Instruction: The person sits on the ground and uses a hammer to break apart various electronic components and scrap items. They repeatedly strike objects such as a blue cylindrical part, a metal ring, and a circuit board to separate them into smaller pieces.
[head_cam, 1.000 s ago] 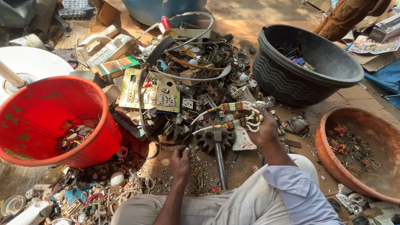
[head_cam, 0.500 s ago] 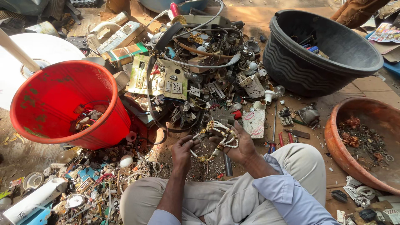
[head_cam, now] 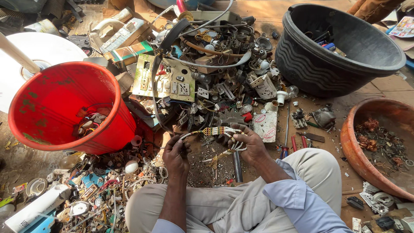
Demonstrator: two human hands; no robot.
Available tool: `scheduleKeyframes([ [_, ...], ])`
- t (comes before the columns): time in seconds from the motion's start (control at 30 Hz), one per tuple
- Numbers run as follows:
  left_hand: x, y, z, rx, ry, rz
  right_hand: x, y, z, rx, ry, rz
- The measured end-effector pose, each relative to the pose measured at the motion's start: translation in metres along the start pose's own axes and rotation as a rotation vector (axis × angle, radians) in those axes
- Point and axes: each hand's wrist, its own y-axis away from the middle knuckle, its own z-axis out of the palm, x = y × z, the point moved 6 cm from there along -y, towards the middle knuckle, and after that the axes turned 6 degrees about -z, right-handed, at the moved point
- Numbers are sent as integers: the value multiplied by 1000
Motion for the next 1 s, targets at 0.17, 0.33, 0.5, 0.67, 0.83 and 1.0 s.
scheduleKeyframes([
  [0.17,16,9,10,214,-756,180,-5,0,2,-50,7,-47],
  [0.33,9,37,62,-279,-1091,313,0,11,15,-118,7,18],
  [0.5,-39,54,73,-574,-615,-254,9,11,17,-152,-26,65],
  [0.67,-35,49,66,-538,-609,-232,16,-3,-1,-34,36,37],
  [0.83,-32,47,63,-503,-610,-201,19,-1,5,-111,134,7],
  [1.0,-33,43,56,-443,-642,-231,-7,13,33,-328,778,-238],
])
